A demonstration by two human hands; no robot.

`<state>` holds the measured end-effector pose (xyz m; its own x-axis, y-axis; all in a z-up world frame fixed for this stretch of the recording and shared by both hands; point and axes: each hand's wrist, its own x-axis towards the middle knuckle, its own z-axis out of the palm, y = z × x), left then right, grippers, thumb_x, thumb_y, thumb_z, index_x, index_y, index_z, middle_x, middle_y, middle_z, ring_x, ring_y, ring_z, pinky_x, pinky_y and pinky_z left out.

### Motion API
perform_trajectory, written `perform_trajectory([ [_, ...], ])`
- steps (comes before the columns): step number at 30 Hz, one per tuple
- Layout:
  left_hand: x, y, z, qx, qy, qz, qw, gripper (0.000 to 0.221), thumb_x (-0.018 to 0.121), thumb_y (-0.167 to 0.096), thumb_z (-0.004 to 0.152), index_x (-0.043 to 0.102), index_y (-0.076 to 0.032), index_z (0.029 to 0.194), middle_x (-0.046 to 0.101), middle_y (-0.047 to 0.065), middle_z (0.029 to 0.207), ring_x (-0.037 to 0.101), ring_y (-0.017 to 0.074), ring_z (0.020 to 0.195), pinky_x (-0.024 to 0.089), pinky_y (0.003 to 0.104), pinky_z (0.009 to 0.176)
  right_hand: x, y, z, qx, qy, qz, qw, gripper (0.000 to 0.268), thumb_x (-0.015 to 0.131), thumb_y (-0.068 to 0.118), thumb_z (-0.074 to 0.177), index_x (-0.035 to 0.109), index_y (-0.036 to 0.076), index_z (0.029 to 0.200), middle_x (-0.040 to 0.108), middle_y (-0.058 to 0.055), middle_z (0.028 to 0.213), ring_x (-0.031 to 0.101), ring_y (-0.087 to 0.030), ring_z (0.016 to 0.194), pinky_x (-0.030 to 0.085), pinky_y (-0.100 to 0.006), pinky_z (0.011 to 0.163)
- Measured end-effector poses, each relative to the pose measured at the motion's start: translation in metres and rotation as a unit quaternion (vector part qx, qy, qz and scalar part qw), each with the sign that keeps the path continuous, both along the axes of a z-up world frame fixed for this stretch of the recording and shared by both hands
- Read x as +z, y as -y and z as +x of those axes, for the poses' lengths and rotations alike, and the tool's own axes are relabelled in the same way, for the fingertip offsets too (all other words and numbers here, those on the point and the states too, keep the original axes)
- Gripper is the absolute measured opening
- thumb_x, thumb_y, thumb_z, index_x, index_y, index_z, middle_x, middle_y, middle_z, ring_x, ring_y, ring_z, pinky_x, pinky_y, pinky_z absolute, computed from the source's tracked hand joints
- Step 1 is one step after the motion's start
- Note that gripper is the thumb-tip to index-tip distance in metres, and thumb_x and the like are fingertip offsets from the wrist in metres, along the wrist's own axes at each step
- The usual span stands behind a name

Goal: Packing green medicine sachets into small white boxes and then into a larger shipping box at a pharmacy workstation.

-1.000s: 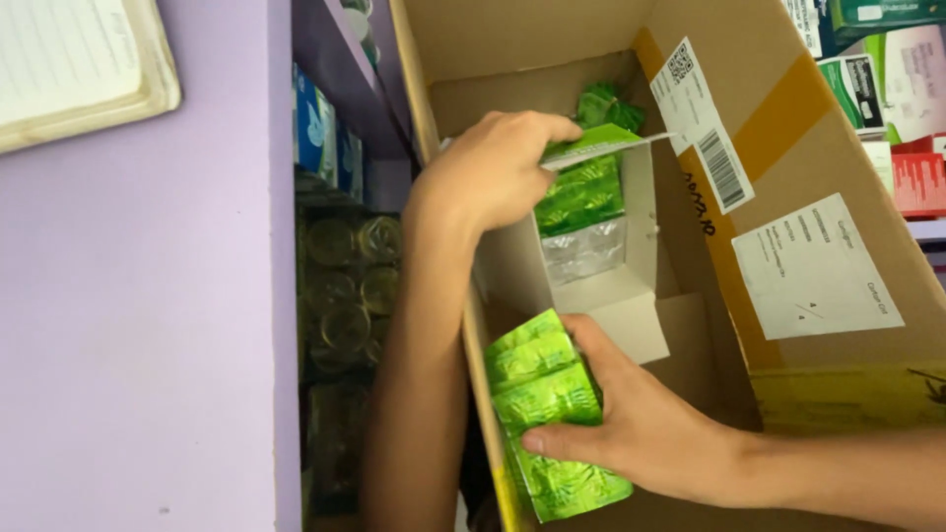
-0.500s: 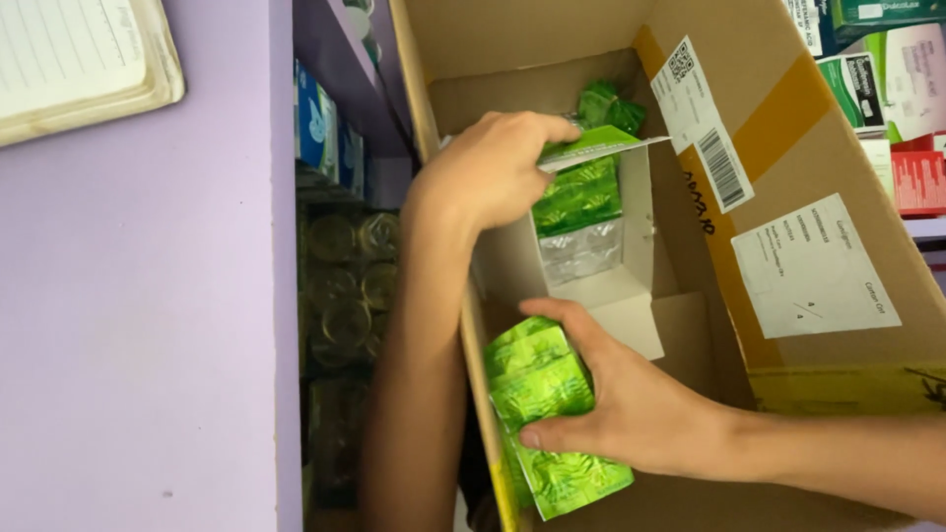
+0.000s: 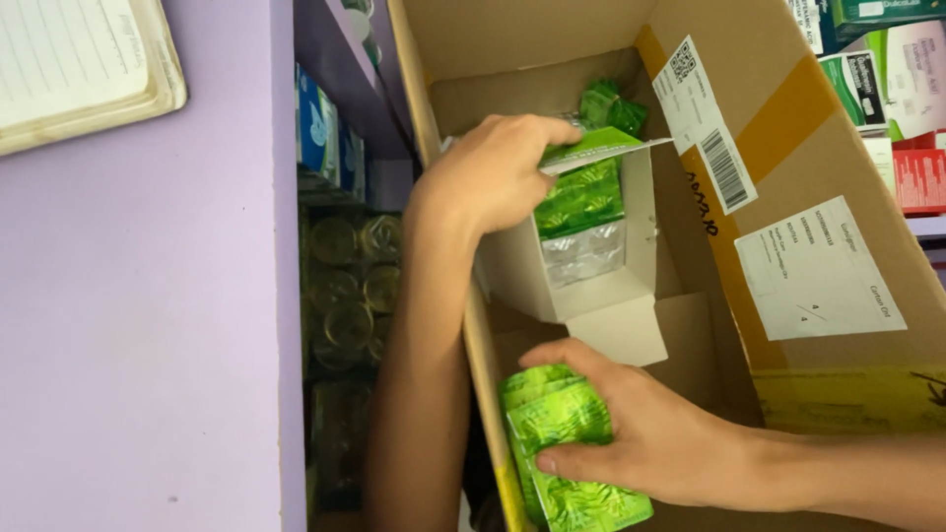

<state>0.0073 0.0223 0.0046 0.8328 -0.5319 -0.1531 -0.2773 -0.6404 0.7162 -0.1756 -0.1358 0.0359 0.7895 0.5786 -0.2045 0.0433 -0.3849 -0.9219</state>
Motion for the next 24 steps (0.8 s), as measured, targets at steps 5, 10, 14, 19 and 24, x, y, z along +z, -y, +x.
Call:
perform_trajectory([
  [5,-0.005,-0.002,0.001,-0.007,0.010,-0.023,1.000,0.052,0.069,-0.007,0.081,0.067,-0.018,0.131,0.070,0.014,0.124,0.068,0.0321,0.114,0.053,0.040,0.096,0.016,-0.010,0.006,-0.038,-0.299,-0.100,0.948,0.049,0.082,0.020,0.077,0.059,0.009,0.119,0.076,-0.004,0.088,0.072,-0.010,0.081,0.061,-0.029,0.072],
  [10,-0.003,-0.002,0.002,-0.017,0.014,-0.023,1.000,0.051,0.069,-0.005,0.080,0.068,-0.017,0.130,0.069,0.014,0.124,0.067,0.0329,0.114,0.052,0.041,0.095,0.021,-0.010,0.006,-0.021,-0.292,-0.055,0.955,0.043,0.080,0.016,0.080,0.058,0.008,0.116,0.069,-0.002,0.086,0.065,-0.008,0.080,0.058,-0.027,0.070],
  [14,-0.009,-0.003,0.004,-0.019,0.024,-0.045,0.999,0.050,0.071,-0.007,0.081,0.067,-0.016,0.130,0.069,0.014,0.125,0.066,0.0334,0.115,0.052,0.041,0.095,0.004,-0.001,-0.003,-0.028,-0.279,-0.060,0.958,0.056,0.078,0.011,0.078,0.052,0.013,0.127,0.065,-0.002,0.088,0.063,-0.008,0.082,0.057,-0.027,0.071],
  [19,0.002,-0.007,0.009,0.016,0.052,-0.158,0.986,0.052,0.069,-0.004,0.078,0.068,-0.010,0.130,0.074,0.019,0.115,0.074,0.0319,0.099,0.056,0.038,0.085,-0.001,-0.004,-0.004,-0.155,-0.446,0.099,0.876,0.084,0.081,0.003,0.078,0.032,0.016,0.146,0.061,0.000,0.108,0.064,-0.014,0.089,0.057,-0.031,0.082],
  [24,0.010,-0.007,0.004,0.060,0.065,-0.261,0.961,0.041,0.076,-0.017,0.086,0.072,-0.008,0.126,0.076,0.013,0.108,0.073,0.0225,0.092,0.058,0.033,0.083,0.043,0.001,0.017,-0.094,-0.425,0.086,0.896,0.063,0.077,0.001,0.077,0.052,0.011,0.133,0.069,-0.008,0.103,0.067,-0.013,0.092,0.058,-0.031,0.082],
])
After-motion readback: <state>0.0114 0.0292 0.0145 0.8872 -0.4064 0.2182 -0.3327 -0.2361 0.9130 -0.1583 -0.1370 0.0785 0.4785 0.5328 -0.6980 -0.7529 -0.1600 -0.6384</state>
